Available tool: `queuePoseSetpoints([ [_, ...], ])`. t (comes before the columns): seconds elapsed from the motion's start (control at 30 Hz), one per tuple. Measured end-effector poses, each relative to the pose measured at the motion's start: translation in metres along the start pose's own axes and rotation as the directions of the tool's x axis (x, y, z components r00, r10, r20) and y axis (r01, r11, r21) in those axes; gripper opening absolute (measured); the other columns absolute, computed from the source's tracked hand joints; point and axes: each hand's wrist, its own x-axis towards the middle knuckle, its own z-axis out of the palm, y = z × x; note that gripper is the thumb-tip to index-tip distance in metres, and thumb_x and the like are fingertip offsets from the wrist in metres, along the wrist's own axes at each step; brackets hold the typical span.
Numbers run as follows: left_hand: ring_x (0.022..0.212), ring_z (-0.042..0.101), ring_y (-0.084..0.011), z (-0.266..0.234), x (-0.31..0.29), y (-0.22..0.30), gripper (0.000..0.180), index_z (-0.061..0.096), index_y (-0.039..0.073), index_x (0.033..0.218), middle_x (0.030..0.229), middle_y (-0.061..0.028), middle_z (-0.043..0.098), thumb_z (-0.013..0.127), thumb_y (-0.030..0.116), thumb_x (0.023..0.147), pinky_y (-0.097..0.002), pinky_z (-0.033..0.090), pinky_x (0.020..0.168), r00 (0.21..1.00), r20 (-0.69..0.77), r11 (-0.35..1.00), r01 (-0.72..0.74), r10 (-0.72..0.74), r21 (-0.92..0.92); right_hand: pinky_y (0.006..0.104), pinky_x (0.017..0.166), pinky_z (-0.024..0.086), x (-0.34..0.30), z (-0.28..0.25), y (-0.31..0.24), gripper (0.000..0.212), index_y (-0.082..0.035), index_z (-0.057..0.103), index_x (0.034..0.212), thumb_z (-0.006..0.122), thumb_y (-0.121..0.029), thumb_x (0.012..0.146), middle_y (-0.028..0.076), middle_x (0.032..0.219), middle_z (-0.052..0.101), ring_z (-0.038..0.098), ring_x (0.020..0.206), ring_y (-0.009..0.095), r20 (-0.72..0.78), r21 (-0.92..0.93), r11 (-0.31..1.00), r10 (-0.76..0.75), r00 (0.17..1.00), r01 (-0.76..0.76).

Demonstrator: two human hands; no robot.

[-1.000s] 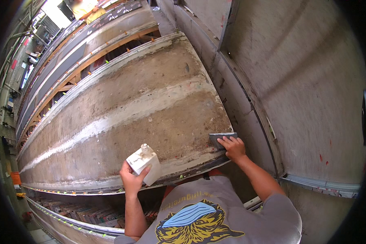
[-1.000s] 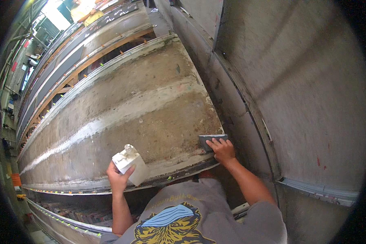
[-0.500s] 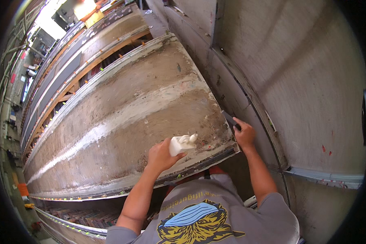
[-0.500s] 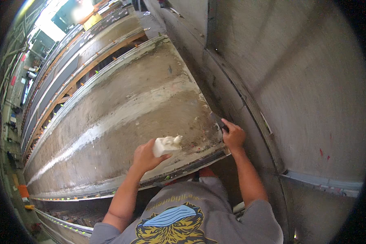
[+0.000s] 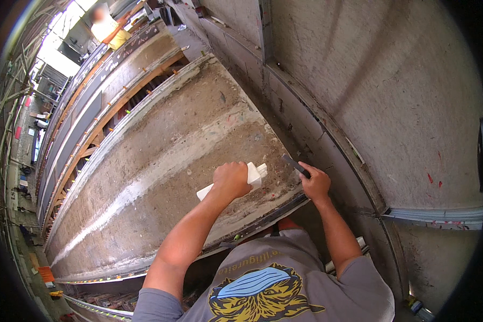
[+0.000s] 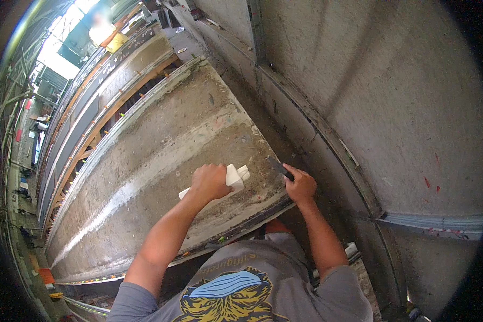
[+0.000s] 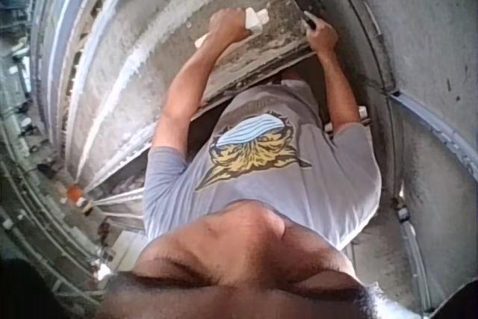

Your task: The person applies a white adhesive from a plastic bottle onto the surface of a large wooden boat hull. They use a small rectangular tool to spread the substance evenly along the seams and surface of the wood.

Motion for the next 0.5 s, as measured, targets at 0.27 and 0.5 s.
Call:
queuePoseSetpoints([
  [0.27,0.097,0.075,-0.0368,-0.015,0.015,0.016,0.049,0.075,0.003,0.104,0.103,-0.0193,0.076,0.085,0.041,0.073,-0.0474,0.061,0.083,1.000,-0.009,0.999,-0.002,0.002,0.037,0.0432,0.087,0.057,0.002,-0.003,0.005,0.044,-0.021,0.074,0.125,0.078,-0.016,0.081,0.011,0.116,0.075,0.072,0.104,0.035,0.008,0.013,1.000,0.029,1.000,-0.029],
  [0.5,0.097,0.076,-0.0359,-0.016,0.031,0.018,0.047,0.076,0.003,0.103,0.101,-0.0191,0.077,0.084,0.036,0.071,-0.0471,0.062,0.083,0.999,0.022,0.992,-0.045,0.043,0.117,0.0434,0.088,0.057,-0.001,-0.003,0.003,0.044,-0.022,0.074,0.125,0.076,-0.018,0.082,0.011,0.116,0.075,0.072,0.104,0.035,0.039,0.018,0.997,0.071,0.997,-0.072],
])
